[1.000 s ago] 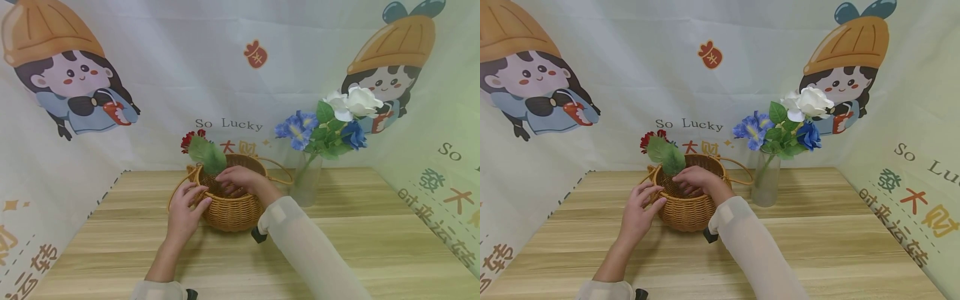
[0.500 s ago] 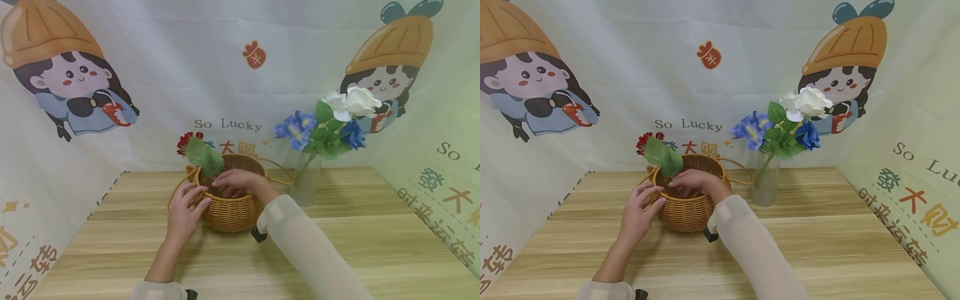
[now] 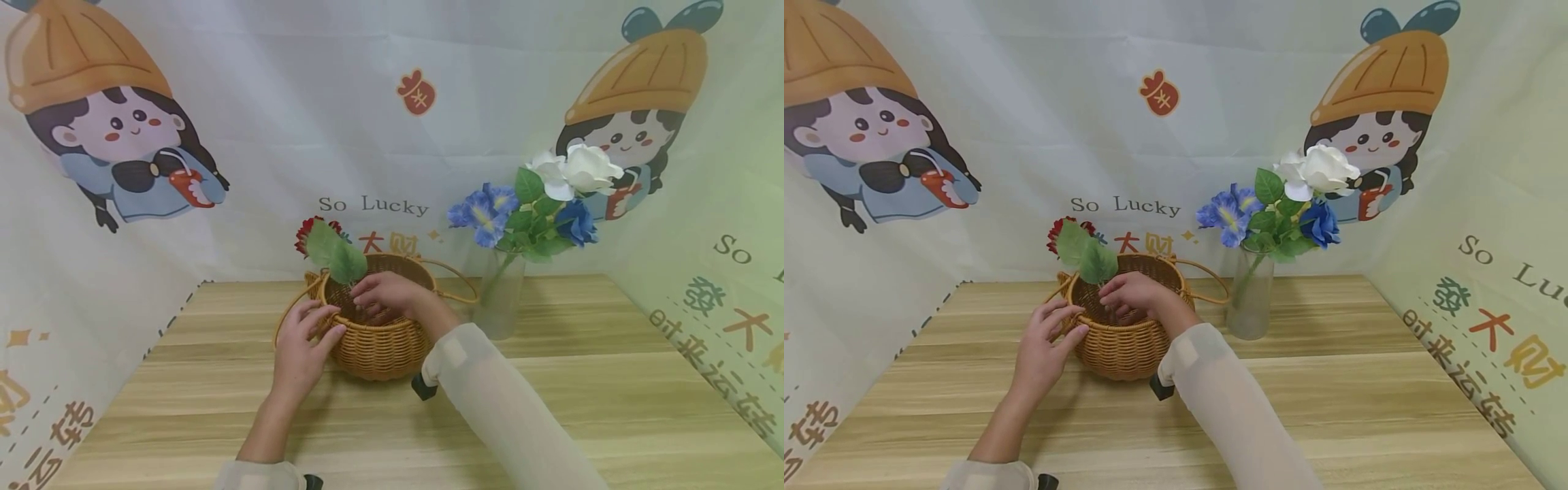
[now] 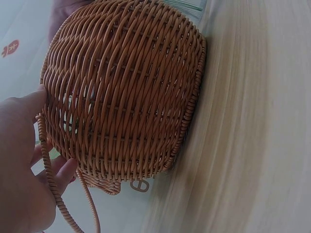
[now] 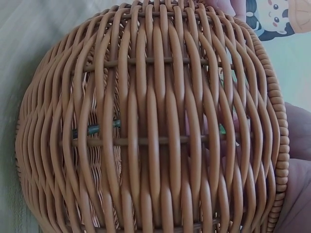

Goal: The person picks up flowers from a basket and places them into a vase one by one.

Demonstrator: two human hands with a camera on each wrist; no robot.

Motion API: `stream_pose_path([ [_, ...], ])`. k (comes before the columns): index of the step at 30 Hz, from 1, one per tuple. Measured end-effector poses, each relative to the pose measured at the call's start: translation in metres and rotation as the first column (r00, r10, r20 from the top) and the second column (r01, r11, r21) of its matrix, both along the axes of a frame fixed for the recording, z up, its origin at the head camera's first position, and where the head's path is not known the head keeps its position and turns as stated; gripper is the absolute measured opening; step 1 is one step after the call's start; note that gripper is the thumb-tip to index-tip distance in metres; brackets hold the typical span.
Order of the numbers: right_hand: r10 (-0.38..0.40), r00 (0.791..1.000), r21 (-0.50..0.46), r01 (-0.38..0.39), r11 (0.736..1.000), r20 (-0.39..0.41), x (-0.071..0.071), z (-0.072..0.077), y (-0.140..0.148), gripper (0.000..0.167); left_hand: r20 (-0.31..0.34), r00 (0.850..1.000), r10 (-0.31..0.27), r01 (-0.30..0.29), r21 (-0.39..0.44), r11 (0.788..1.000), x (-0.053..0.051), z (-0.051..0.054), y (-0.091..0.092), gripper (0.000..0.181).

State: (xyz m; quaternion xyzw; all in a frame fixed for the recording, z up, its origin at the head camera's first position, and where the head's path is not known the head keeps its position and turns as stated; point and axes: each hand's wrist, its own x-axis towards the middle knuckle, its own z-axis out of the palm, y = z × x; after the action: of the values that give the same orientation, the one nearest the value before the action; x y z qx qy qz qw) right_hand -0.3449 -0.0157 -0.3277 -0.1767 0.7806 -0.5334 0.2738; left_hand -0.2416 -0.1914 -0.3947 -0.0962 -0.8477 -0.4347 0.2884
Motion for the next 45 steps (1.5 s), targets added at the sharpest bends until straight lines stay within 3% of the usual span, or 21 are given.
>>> stream_pose_path([
  [9,-0.053,0.998,-0.068,0.051,0.996,-0.019,-0.0018,-0.0021,0.0024,0.032,-0.001,1.0,-0.002,0.002,0.006,1.0,-0.0006,-0.0005,0.0008,0.026],
  [17,-0.144,0.99,-0.128,0.144,0.981,0.003,-0.0022,-0.0023,0.0,0.015,0.002,1.0,0.002,-0.002,0.018,1.0,-0.0005,0.0,0.0002,0.027],
  [20,-0.159,0.987,-0.126,0.16,0.979,0.014,-0.0015,-0.0009,0.0,0.02,0.022,1.0,-0.002,0.002,0.026,1.0,-0.0002,0.0006,0.0002,0.028],
  [25,-0.165,0.986,-0.117,0.168,0.979,0.034,0.0007,0.0025,0.0016,0.032,0.044,0.999,-0.007,0.005,0.029,1.0,0.0001,0.0016,0.0009,0.029],
  [45,-0.149,0.984,-0.149,0.135,0.98,-0.093,-0.0003,-0.0002,0.0053,0.022,0.027,1.0,0.0,0.0,0.023,1.0,0.0007,0.0018,0.0014,0.027],
])
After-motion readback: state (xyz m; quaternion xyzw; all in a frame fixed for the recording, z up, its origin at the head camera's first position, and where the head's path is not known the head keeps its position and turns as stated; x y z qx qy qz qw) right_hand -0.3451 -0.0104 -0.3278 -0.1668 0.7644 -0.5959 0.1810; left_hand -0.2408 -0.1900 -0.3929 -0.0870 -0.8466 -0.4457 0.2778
